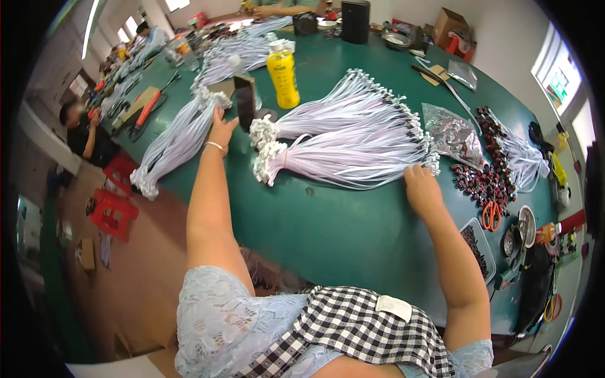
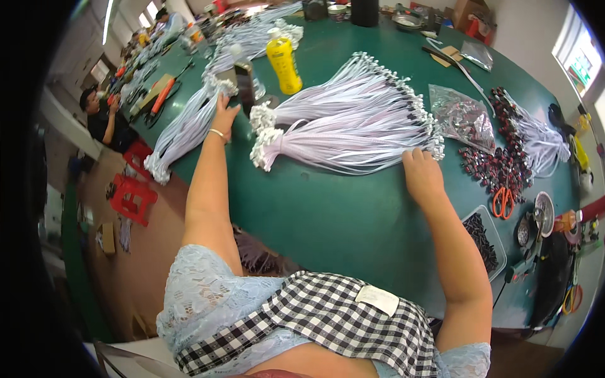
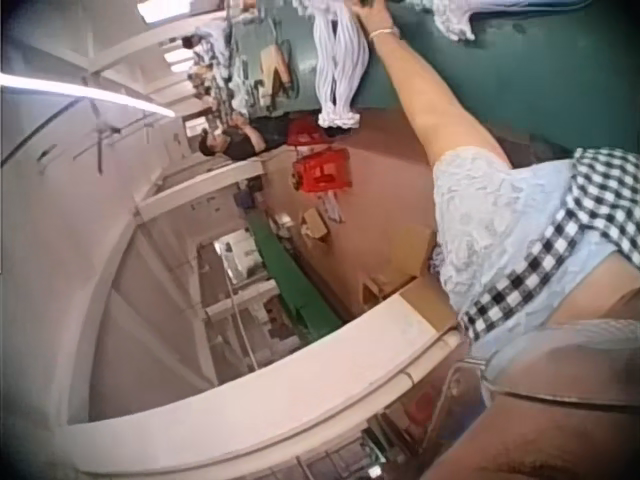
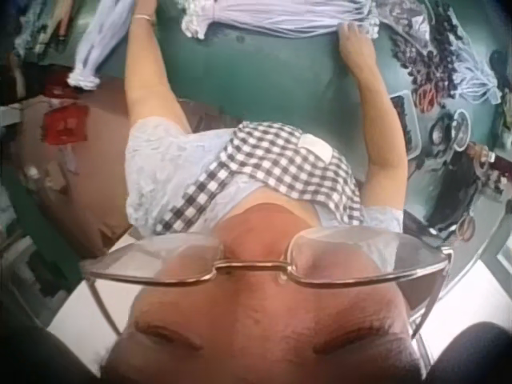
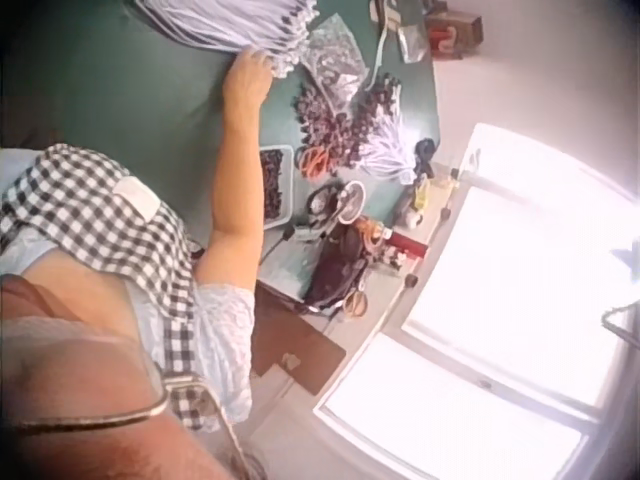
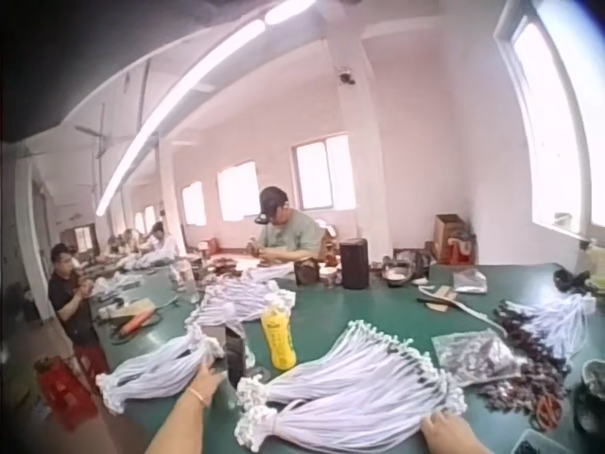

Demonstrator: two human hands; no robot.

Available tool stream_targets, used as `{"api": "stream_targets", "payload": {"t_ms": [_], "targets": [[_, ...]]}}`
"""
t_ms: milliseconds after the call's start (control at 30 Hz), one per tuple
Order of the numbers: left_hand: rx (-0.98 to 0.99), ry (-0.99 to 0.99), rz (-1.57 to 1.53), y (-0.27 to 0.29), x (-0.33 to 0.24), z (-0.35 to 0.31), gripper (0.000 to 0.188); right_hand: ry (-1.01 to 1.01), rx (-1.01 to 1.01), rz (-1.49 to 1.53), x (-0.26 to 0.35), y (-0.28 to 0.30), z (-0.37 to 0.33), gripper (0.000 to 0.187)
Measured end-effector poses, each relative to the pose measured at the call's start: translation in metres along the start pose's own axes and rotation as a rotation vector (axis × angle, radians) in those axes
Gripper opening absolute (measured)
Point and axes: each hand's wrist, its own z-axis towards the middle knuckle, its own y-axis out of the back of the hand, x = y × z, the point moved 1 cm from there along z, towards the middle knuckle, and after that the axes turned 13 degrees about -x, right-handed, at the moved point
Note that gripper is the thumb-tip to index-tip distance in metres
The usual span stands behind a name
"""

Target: The person attaches small black plastic clips to the ends of white ribbon-like cables. They repeatedly pick up a cable, insert a clip, and place the finished item on a growing pile. The person also uses orange-handled scissors to trim the ends of a bundle of cables.

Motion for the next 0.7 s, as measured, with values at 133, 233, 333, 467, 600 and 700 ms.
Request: {"api": "stream_targets", "payload": {"t_ms": [133, 233, 333, 467, 600, 700], "targets": [[0.289, 0.026, 0.074, 0.012, 0.010, 0.027, 0.067, -0.022, 0.014, 0.085, 0.010, 0.004, 0.005, 0.014], [0.489, -0.002, 0.076, 0.016, 0.008, 0.043, 0.046, -0.025, -0.008, 0.089, 0.005, 0.010, 0.003, 0.013], [0.513, -0.019, 0.135, 0.021, -0.006, 0.055, 0.037, -0.016, -0.029, 0.086, 0.002, 0.014, 0.000, 0.012], [0.490, -0.045, 0.152, 0.040, -0.015, 0.058, 0.036, -0.019, 0.002, 0.095, 0.010, 0.023, 0.001, 0.012], [0.399, -0.084, 0.122, 0.051, -0.018, 0.049, 0.034, -0.016, 0.005, 0.098, 0.012, 0.024, 0.005, 0.012], [0.288, -0.069, 0.141, 0.057, -0.029, 0.038, 0.033, -0.022, 0.031, 0.097, 0.019, 0.036, 0.003, 0.012]]}}
